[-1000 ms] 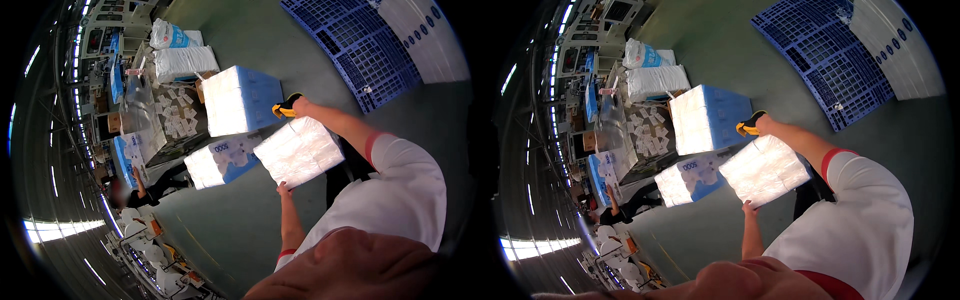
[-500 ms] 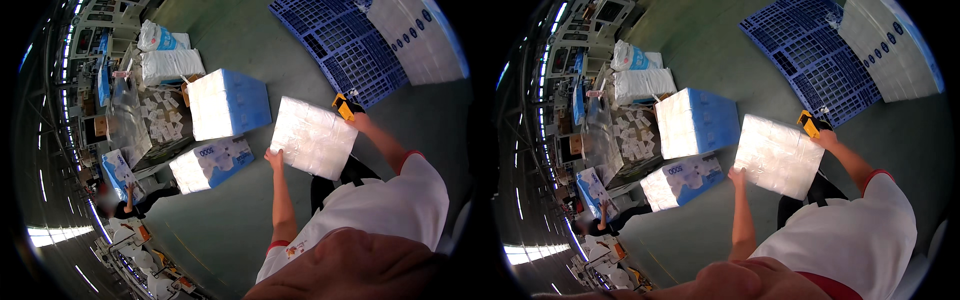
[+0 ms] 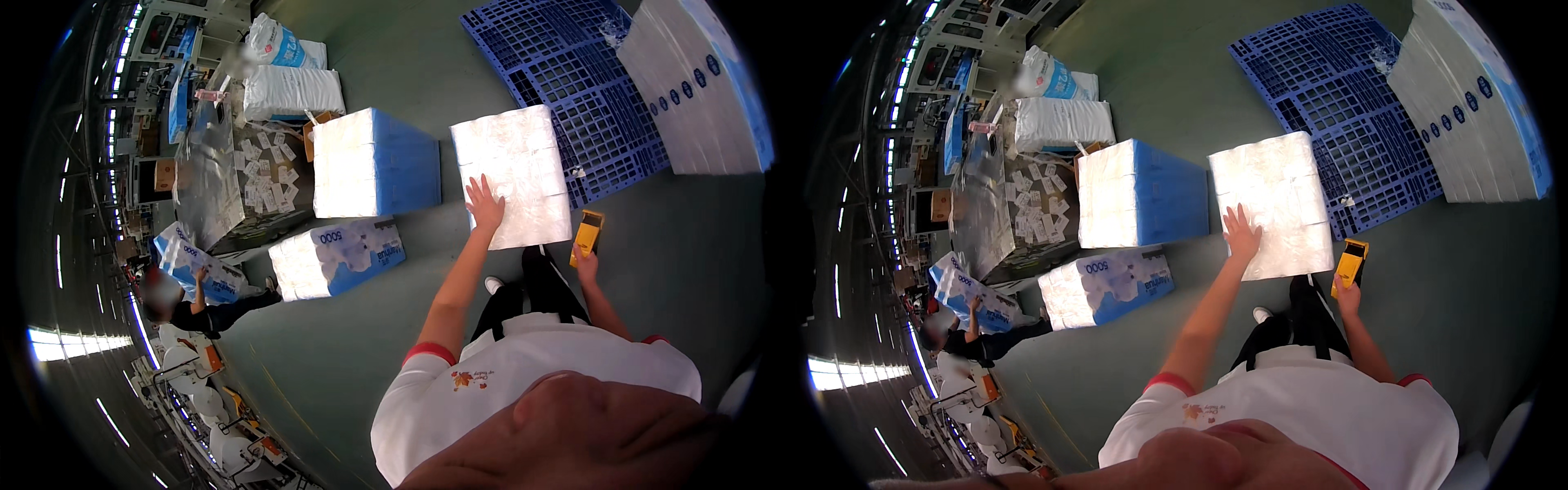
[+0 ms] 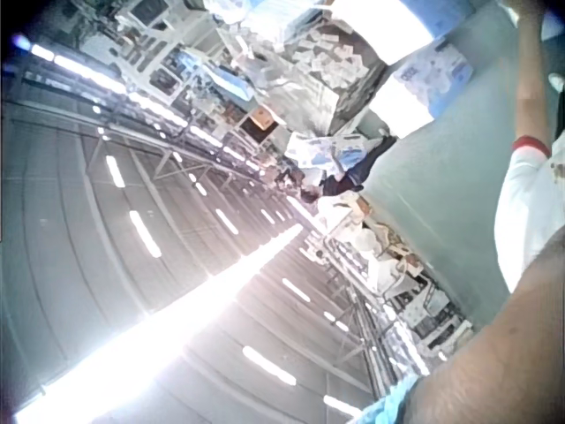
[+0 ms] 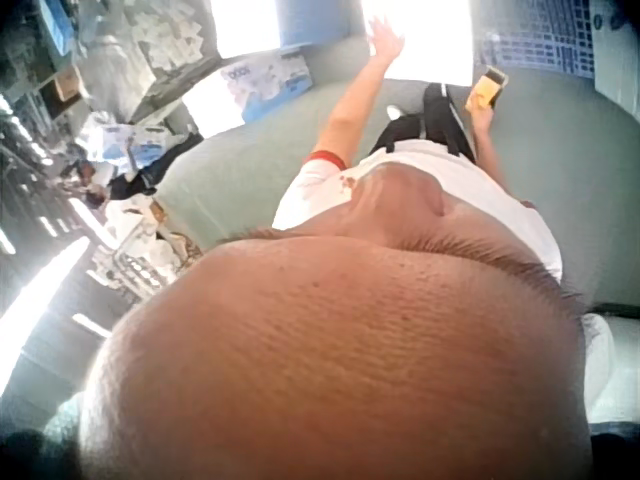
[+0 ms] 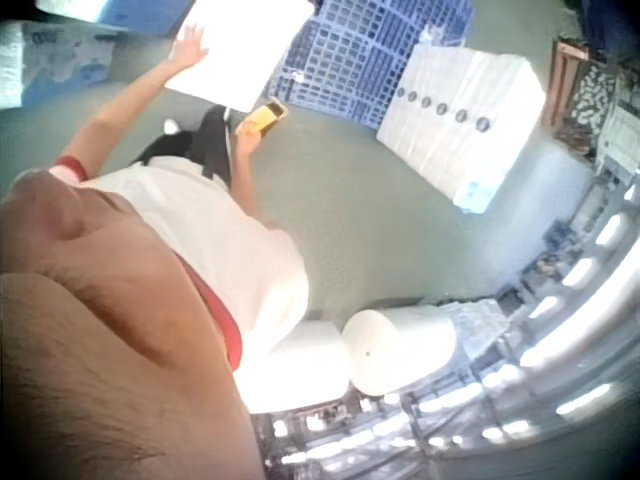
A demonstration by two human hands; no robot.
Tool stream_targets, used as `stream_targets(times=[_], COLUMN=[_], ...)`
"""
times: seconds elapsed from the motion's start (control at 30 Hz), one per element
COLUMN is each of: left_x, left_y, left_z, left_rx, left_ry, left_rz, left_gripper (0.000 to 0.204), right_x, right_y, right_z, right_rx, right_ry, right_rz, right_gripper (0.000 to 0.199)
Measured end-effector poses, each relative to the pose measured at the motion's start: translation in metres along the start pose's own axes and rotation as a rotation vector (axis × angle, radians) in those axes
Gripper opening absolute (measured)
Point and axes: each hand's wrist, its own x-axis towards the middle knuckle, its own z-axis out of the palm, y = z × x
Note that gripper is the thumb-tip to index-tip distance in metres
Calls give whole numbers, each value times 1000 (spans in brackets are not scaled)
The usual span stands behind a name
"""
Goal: The person places packs of tissues into a large plastic bag and uses a tape dispenser to seal the bag.
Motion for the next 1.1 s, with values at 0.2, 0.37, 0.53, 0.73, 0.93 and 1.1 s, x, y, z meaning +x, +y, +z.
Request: stream_targets(times=[0.2,0.37,0.53,0.73,0.93,1.1], left_x=[-106,-185,-255,-348,-446,-473], left_y=[-45,-138,-263,-412,-524,-581], left_z=[-9,-11,-15,-47,-42,-32], left_rx=[-234,-370,-366,-447,-597,-811], left_ry=[96,59,-24,50,172,230], left_rz=[190,14,-318,-685,-1097,-1276], left_gripper=[60,48,50,53,50,48], right_x=[3,-32,-45,-37,-67,-118], right_y=[-44,-142,-196,-154,-180,-223], right_z=[1,43,130,184,210,309], right_rx=[13,-19,-700,-1124,-1323,-1068], right_ry=[12,-87,-131,182,616,537], right_rz=[-125,-369,-789,-971,-497,-910], right_gripper=[31,35,47,44,55,59])
